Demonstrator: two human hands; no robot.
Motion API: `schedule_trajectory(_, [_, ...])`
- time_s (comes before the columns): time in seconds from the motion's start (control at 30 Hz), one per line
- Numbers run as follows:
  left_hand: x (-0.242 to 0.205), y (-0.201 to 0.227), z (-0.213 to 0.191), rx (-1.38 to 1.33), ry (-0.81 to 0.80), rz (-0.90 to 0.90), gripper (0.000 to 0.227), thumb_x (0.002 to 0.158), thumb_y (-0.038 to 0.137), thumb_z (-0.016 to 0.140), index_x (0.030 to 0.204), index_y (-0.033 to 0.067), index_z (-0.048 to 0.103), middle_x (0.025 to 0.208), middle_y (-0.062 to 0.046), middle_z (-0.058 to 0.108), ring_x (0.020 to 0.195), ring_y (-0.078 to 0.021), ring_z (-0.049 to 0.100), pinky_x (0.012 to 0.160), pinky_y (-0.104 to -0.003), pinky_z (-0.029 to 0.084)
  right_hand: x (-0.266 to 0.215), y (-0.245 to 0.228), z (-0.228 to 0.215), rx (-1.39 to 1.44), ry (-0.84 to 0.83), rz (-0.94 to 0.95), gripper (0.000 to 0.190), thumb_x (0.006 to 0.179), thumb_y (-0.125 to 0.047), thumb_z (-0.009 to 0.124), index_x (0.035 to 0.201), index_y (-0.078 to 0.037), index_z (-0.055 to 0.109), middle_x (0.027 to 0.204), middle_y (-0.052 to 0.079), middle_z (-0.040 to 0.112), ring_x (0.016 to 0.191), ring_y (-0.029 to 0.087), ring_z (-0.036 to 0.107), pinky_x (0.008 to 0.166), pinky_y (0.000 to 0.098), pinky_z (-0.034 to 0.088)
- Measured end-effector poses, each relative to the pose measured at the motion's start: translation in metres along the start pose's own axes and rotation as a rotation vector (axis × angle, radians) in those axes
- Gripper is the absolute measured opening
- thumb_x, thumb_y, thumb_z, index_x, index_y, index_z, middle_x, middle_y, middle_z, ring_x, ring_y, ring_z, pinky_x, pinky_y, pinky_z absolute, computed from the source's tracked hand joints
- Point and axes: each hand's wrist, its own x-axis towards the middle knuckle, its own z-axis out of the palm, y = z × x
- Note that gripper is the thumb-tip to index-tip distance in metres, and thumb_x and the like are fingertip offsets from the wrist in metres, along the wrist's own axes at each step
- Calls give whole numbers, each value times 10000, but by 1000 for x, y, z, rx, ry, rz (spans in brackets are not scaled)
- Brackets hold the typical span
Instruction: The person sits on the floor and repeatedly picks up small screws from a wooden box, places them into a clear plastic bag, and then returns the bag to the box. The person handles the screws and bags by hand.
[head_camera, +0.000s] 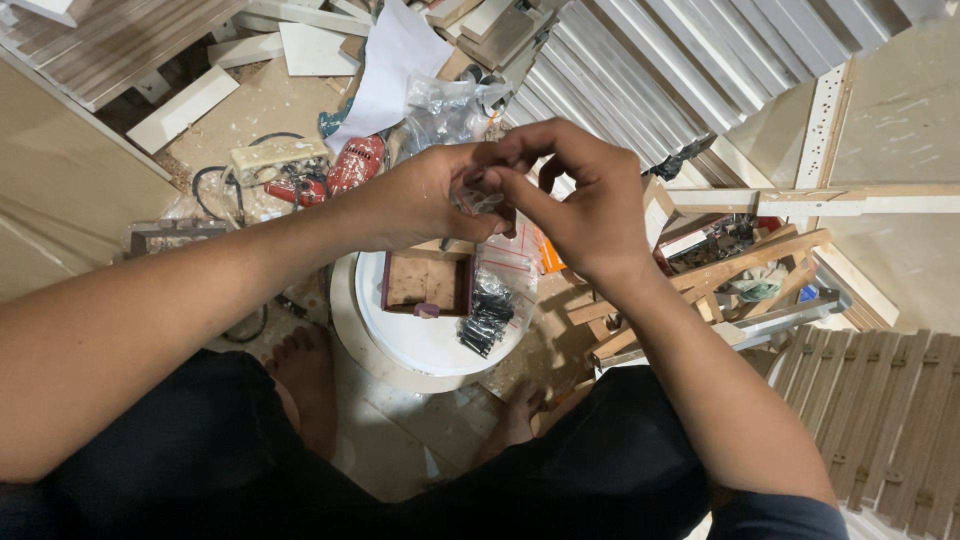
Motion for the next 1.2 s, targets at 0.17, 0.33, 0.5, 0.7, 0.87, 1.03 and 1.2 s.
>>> schedule_trajectory(0.17, [-4,15,3,-39,21,-90,476,904,4,784,1354,80,650,994,37,663,996,-45,636,866,-209,498,1,8,3,-124,5,-195,66,1069,-99,820,1130,-95,798,1159,83,754,1071,216,691,988,365,479])
schedule_trajectory(0.33, [-4,14,0,-77,-10,-38,394,935,75,818,1289,86,647,1064,18,667,1071,-82,670,916,-230,526,2,10,-1,-169,43,-203,67,1094,-130,790,1064,-87,832,1213,95,737,1129,267,678,1000,406,480])
schedule_trajectory(0.5, [-6,12,-5,-254,-66,-47,447,942,136,817,1342,67,630,1196,-66,750,1119,-180,748,1051,-325,605,4,0,-12,-136,-66,-191,220,1144,-243,673,1193,-86,818,1299,118,684,1237,285,637,1063,429,431])
schedule_trajectory(0.7, [-7,42,0,-475,63,-396,675,851,184,731,1483,64,526,1328,-154,657,1083,-359,758,817,-515,674,7,9,-19,-192,-140,-222,140,1116,-187,729,1042,-72,759,1333,117,689,1186,299,607,1028,449,434])
schedule_trajectory(0.87, [-8,58,4,-489,9,-413,625,882,224,685,1449,4,540,1510,-274,613,1205,-477,760,1048,-602,650,5,19,-18,-159,21,-152,134,1123,-149,743,1018,-68,732,1279,128,730,1190,269,640,966,406,470])
schedule_trajectory(1.03, [-7,34,-6,-624,6,-375,287,967,5,641,1251,-22,665,1280,-404,746,1316,-518,729,1148,-629,605,6,19,-23,-46,95,-5,145,1142,-140,713,1010,-80,719,1255,148,723,1187,233,668,915,331,483])
schedule_trajectory(1.2, [-7,49,0,-505,79,-414,403,1019,-26,568,1419,-32,615,1418,-390,708,1257,-515,746,1118,-482,623,9,33,-36,205,-50,185,327,1145,-308,542,1009,-94,748,1405,130,710,1287,245,647,1043,389,542])
